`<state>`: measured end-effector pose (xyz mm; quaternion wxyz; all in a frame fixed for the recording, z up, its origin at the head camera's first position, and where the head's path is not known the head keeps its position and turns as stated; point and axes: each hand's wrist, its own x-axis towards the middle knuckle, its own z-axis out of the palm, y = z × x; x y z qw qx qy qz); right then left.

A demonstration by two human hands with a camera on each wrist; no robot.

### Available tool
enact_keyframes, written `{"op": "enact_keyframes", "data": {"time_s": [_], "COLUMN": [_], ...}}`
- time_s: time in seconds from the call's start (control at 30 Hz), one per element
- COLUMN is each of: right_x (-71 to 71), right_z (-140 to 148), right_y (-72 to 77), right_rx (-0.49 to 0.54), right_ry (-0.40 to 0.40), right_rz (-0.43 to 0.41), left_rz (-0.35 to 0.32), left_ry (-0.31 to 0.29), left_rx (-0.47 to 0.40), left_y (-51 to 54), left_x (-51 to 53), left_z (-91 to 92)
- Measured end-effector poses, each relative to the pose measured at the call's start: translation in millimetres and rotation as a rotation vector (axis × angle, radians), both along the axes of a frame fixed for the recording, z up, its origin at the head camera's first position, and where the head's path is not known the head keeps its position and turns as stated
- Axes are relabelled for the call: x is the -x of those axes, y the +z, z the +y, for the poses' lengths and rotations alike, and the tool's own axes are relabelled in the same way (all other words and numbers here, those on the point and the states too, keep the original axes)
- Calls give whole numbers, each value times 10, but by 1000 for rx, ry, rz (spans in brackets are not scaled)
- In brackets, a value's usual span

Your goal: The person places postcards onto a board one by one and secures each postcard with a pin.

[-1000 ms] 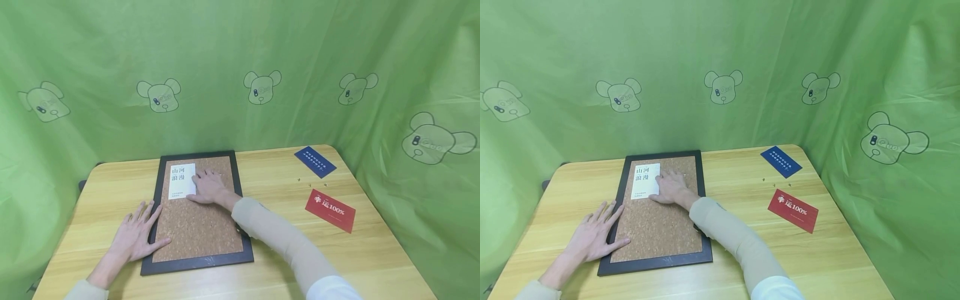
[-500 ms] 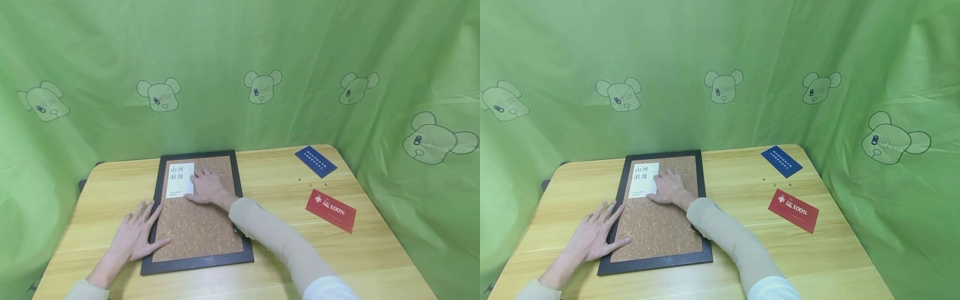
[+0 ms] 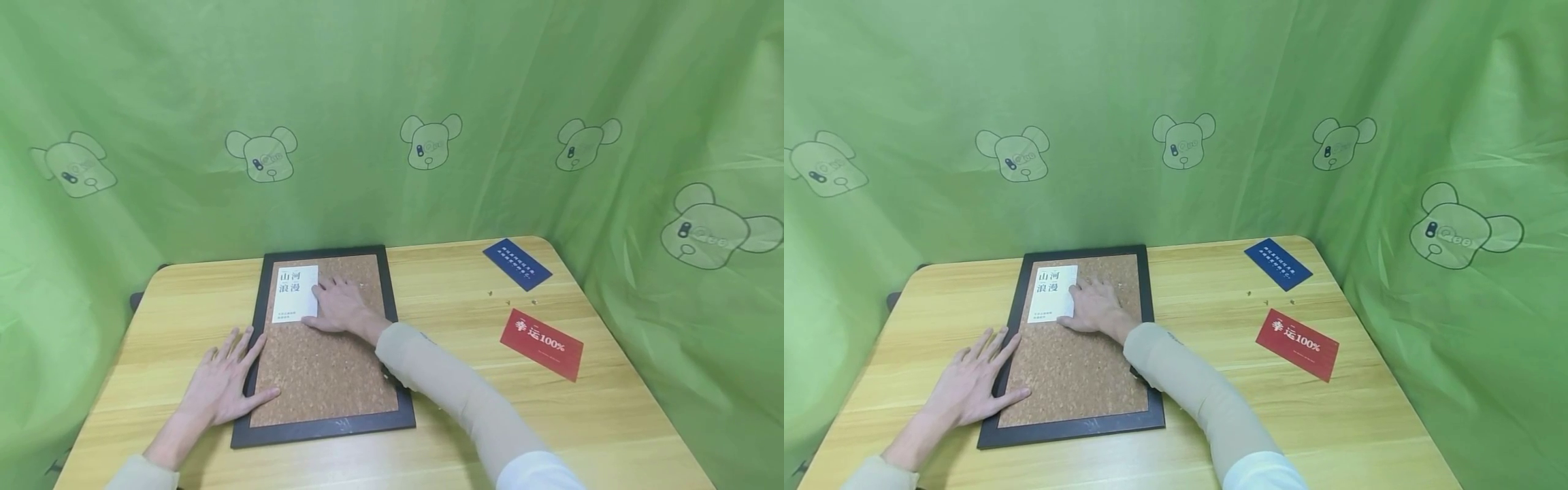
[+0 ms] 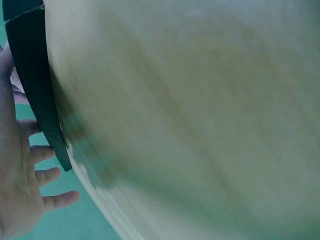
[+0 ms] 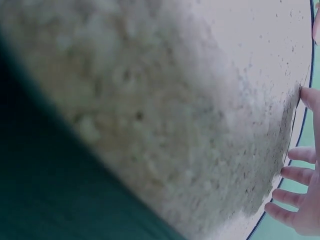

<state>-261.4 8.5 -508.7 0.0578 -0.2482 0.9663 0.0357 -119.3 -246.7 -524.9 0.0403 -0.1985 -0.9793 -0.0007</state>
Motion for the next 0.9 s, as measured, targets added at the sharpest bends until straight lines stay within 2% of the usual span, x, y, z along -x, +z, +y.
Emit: {"op": "enact_keyframes", "data": {"time_s": [0.5,0.77,0.9], "right_x": [1,-53,-69], "right_z": [318,474,577], "right_y": [173,186,187], "right_rx": [50,106,142], "right_ry": [-1,11,8], "right_rz": [-3,13,30], "left_rz": [-3,9,37], "left_ry": [-5,-11,-25], "left_rx": [-5,-9,-12], "left_y": [1,27,24], "left_x": [8,14,18], "left_z": [10,5,10]}}
